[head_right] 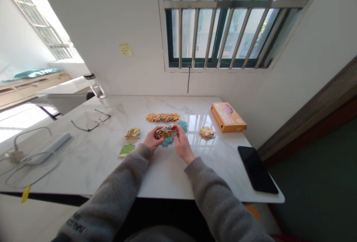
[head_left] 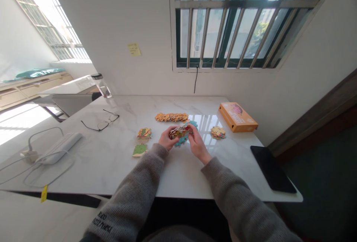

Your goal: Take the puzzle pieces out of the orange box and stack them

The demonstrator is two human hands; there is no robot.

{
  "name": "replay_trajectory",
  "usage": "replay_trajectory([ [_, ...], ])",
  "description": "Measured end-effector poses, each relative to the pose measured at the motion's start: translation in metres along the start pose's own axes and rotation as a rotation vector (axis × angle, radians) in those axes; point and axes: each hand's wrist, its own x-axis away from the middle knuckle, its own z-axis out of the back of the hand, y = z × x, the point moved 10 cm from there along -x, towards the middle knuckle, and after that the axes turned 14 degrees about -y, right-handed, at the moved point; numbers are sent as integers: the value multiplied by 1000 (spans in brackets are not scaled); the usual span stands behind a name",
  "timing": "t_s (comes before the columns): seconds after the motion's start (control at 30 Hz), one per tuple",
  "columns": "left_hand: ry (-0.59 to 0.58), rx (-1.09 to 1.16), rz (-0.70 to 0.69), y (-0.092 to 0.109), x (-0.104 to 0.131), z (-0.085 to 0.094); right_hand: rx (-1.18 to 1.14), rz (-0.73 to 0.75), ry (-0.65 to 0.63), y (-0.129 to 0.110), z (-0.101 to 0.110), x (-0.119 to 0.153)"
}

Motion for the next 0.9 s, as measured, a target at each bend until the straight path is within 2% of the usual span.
replay_trajectory([
  [0.17, -49, -75, -41, 11, 8, -24, 19, -14, -36, -8, -11, 15],
  [0.27, -52, -105, -64, 16, 13, -33, 106, 20, -101, -20, -19, 25],
  [0.4, -47, -168, -95, 21, 22, -41, 240, 53, -168, -33, -18, 42],
  [0.53, -148, -241, -119, 24, 29, -58, 318, 14, -184, -31, -11, 57],
  [0.63, -213, -231, -113, 20, 32, -67, 338, 19, -228, -26, -13, 64],
  [0.9, -246, -411, -125, 17, 38, -72, 308, 58, -300, -22, -22, 65],
])
